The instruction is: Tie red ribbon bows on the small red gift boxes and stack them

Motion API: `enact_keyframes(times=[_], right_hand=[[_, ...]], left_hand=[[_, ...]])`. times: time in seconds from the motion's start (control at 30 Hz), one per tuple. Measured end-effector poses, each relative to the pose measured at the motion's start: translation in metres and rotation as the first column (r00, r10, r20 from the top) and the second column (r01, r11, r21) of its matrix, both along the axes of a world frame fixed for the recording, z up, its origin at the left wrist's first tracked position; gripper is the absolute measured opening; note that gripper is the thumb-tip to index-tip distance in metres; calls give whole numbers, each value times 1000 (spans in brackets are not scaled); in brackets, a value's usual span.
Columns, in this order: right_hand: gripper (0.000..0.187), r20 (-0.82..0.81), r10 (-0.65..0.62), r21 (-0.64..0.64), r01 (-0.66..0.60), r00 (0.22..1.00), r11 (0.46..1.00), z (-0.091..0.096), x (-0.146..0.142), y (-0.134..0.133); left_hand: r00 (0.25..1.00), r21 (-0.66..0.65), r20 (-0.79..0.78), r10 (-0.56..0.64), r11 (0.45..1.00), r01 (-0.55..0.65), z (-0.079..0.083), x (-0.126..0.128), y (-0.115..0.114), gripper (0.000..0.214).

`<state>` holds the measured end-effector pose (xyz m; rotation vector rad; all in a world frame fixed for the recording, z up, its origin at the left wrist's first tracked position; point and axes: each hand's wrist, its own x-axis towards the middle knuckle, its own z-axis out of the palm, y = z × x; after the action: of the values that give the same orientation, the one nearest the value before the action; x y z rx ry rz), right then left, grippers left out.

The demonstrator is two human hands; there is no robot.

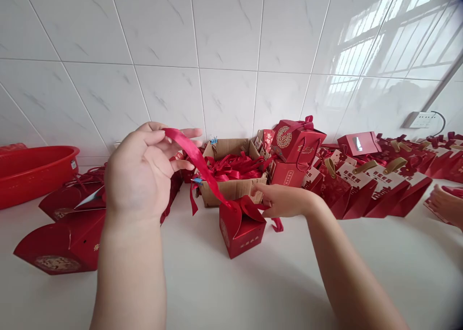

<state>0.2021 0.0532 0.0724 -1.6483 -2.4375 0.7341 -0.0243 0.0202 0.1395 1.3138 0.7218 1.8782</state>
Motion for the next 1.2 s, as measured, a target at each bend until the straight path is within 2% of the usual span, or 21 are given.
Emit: enact_keyframes(times=[0.1,0.17,0.23,0.37,0.4,0.5,0.57,0.67,0.73,0.77,0.83,1.0,1.1,1.2], right_hand=[[34,-75,-16,5,17,997,1000,10,10,-9],[33,-70,-79,28,81,994,996,15,18,-15],[28,-41,-120,61,123,992,991,20,24,-22],[12,-39,-167,210,172,985,963,25,34,-31],[8,-58,-179,228,187,982,955,26,36,-32],[17,-204,-193,194,233,960,953,29,42,-34],[22,-414,-155,163,240,897,957,31,42,-34],[22,-740,-58,125,222,670,967,32,41,-34],[18,-850,-20,87,178,526,980,32,39,-34],[16,-875,-14,70,154,484,986,32,39,-34],[17,-890,-14,48,123,455,991,31,40,-33],[27,-887,21,76,100,462,992,30,39,-31],[28,-908,15,99,180,418,979,30,35,-29],[17,-922,7,132,297,388,946,30,30,-28]], left_hand=[[1000,-30,6,-13,999,13,0,-1,3,9],[1000,-38,7,-23,999,24,0,-1,4,8],[999,-47,-9,-37,998,36,0,-1,5,8],[994,-72,-100,-32,997,25,-1,0,5,11],[991,-78,-134,-28,997,18,-1,0,5,12],[975,-65,-223,-5,998,-10,-4,4,5,14],[967,-46,-254,14,999,-27,-5,6,4,15],[965,-6,-259,42,999,-45,-8,9,3,14],[968,33,-245,58,998,-51,-9,10,2,12],[970,52,-236,61,997,-50,-9,10,2,11],[974,82,-217,61,996,-44,-11,12,2,8],[983,123,-177,56,992,-35,-13,16,4,4],[979,124,-192,67,991,-43,-15,17,6,8],[974,107,-221,57,994,-33,-16,17,7,16]])
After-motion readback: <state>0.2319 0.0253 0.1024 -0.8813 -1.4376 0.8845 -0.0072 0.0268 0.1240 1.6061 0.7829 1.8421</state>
